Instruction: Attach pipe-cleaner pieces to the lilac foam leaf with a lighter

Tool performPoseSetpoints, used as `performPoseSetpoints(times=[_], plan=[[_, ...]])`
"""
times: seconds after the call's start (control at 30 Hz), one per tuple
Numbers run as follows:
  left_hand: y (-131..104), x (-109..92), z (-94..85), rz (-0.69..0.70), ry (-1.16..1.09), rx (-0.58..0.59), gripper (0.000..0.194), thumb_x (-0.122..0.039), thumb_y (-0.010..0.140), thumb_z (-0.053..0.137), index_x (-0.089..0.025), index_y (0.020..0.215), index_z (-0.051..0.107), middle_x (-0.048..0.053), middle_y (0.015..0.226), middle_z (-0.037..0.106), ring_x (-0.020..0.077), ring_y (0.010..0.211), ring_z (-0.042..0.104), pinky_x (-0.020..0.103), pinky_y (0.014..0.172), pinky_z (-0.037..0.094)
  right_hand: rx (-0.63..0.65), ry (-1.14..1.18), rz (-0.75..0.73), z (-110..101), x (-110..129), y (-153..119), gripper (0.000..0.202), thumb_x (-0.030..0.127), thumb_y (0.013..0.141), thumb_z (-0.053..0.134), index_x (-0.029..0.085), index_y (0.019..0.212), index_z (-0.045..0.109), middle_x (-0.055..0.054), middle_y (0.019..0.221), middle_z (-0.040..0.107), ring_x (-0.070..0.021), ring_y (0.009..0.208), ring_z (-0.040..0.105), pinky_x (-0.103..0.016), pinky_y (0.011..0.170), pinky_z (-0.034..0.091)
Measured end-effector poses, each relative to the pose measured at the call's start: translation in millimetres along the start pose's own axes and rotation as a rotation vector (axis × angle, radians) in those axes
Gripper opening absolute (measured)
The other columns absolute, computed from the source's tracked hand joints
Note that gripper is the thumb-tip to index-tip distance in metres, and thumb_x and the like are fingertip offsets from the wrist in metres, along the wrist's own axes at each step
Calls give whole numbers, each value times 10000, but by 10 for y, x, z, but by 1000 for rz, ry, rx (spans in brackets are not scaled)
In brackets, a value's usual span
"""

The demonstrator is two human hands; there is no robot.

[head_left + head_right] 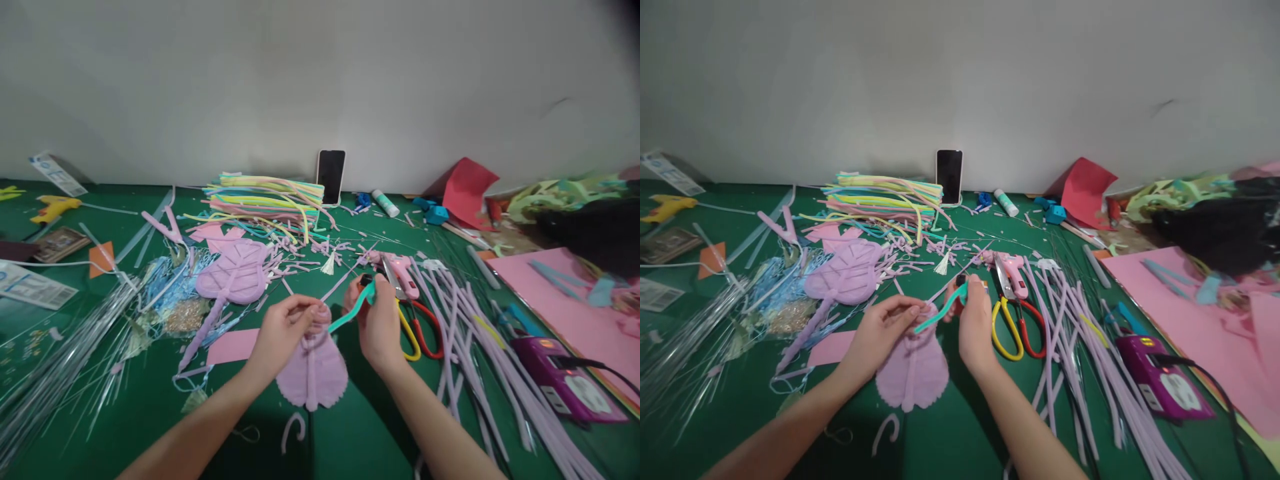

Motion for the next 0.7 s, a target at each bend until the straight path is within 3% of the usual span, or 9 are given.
performPoseSetpoints(times=[0.1,0.17,0.23,0.3,0.37,0.43,0.7], plan=[[29,-220,-307,110,393,-72,318,-438,845,533,-181,991,648,85,961,710,221,803,676,329,662,547,-18,-5,77,-95,-15,70,425,536,843,408,219,561,381,64,459,305,-78,404,226,-226,384,167],[43,-394,-596,197,836,-142,329,-424,872,478,-203,1029,664,82,1027,695,251,868,653,404,782,520,0,-90,91,-113,-16,90,429,527,832,419,218,539,365,64,445,294,-71,404,216,-221,382,144],[65,-518,-903,284,1266,-235,372,-391,881,442,-161,1067,668,133,1101,663,329,1036,583,495,928,435,-1,-185,102,-112,-15,95,422,505,828,420,221,526,340,67,434,275,-66,403,213,-220,383,140],[111,-545,-1181,283,1556,-332,420,-350,885,405,-102,1106,661,196,1114,634,371,1059,550,519,923,418,3,-253,102,-100,-13,99,405,474,822,433,228,526,305,74,429,256,-62,399,208,-221,385,140],[179,-492,-1362,257,1658,-351,441,-320,893,366,-92,1136,655,198,1080,639,357,996,568,493,895,431,13,-294,80,-91,-9,110,387,452,813,455,232,543,288,78,431,261,-62,395,221,-223,381,138],[245,-417,-1427,266,1670,-346,439,-331,898,353,-114,1105,674,181,1021,648,341,963,571,465,878,440,8,-314,57,-94,-10,126,378,447,814,460,234,559,282,80,439,270,-64,394,234,-225,378,142],[311,-292,-1321,316,1593,-337,386,-301,896,321,-142,959,667,142,875,633,317,888,567,430,836,436,8,-364,60,-108,-29,155,370,437,800,444,232,538,282,83,430,235,-60,399,204,-234,385,136]])
Point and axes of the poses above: each hand's wrist, its own y-axis towards the middle knuckle, its own z-axis out of the palm, x = y × z, the point moved 3 cm from there along y, towards the middle knuckle
